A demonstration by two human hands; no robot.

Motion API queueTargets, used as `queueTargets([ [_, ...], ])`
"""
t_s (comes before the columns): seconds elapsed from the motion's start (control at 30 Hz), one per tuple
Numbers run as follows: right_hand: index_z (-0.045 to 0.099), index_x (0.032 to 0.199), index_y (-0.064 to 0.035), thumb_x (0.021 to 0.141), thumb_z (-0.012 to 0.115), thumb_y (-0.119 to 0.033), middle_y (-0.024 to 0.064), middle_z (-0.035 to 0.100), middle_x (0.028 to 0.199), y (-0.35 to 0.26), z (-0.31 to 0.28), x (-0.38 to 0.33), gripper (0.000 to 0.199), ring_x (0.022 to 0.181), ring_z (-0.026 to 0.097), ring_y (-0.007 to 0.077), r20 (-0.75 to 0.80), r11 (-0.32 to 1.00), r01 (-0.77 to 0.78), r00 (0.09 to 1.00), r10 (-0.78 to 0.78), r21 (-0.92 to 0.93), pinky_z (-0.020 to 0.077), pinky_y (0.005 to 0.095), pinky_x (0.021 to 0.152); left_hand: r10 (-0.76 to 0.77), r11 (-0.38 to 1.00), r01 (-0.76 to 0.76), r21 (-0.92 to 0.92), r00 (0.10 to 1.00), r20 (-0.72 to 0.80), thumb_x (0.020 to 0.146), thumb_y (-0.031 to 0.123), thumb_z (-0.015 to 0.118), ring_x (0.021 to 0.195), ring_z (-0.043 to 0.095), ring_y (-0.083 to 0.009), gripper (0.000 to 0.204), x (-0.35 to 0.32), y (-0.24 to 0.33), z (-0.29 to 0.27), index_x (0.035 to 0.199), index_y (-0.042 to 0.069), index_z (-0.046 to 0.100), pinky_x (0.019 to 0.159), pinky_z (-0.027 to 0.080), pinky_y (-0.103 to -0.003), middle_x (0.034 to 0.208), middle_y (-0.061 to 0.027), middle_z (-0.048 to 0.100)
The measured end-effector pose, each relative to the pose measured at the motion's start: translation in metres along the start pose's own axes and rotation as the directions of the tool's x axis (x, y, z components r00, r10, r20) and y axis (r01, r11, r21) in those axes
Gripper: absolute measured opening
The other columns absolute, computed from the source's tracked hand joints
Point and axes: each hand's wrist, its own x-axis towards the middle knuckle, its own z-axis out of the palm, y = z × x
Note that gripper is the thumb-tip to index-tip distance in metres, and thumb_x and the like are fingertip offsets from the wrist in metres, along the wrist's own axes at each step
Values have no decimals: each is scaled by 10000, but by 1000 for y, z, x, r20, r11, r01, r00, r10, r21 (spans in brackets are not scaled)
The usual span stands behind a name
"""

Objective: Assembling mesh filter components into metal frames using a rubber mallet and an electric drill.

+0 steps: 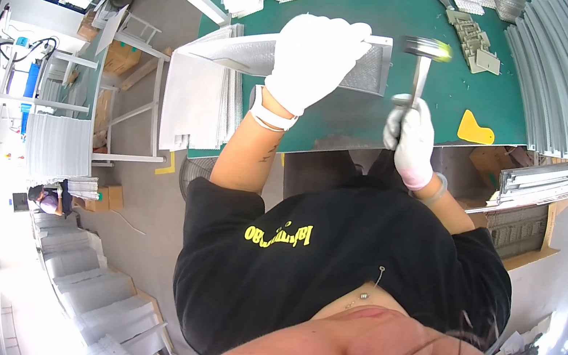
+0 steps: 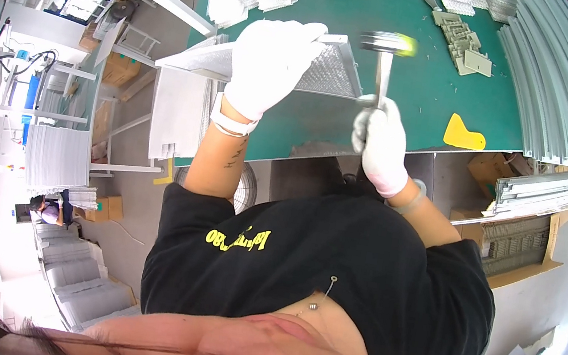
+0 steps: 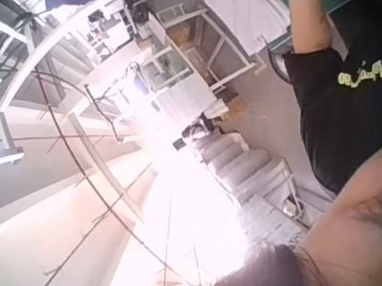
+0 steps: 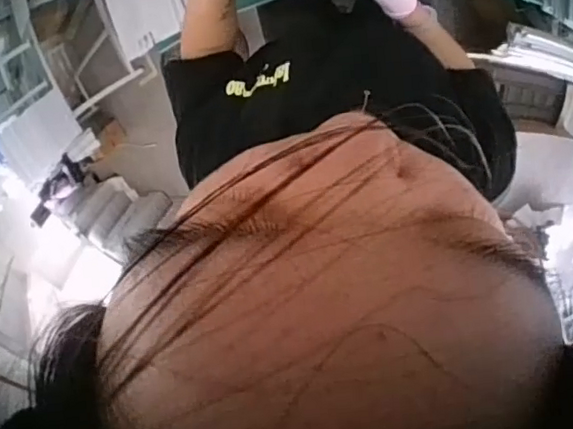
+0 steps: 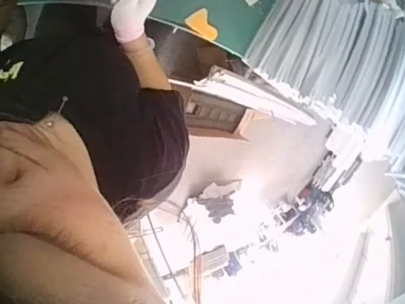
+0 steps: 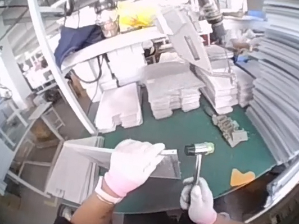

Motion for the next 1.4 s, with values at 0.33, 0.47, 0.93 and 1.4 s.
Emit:
queueTargets([
  [0.33,516,1228,-27,1067,426,-222,4,515,757,-18,-11,3,269,582,456,68,-4,949,169,984,-176,-265,401,219,527,35,999,-27,39,972,-231,839,312,689,733,583,-223,180,0,1,15,906,148,655,852,440,-437,715,-25,564],
  [0.47,508,1390,-9,1034,491,-188,25,601,768,-94,-41,25,398,665,544,96,242,577,338,940,-239,-743,485,249,655,-75,997,70,-30,825,-559,710,381,782,755,547,-250,314,2,20,35,804,130,618,988,364,-518,702,-48,527],
  [0.93,489,1470,-63,997,525,-107,144,659,888,-223,-8,58,476,733,647,283,757,-362,713,652,30,-600,523,386,694,-241,971,191,-147,766,-596,612,348,775,713,482,-268,310,11,29,61,627,135,550,844,367,-463,676,-48,473],
  [1.4,554,1396,-24,1023,521,-131,147,700,1073,-237,-10,41,390,847,690,237,608,149,661,741,-285,-736,549,376,779,-238,971,195,-137,767,-595,589,331,784,736,487,-272,307,8,30,58,637,138,549,856,374,-463,690,-46,484],
])
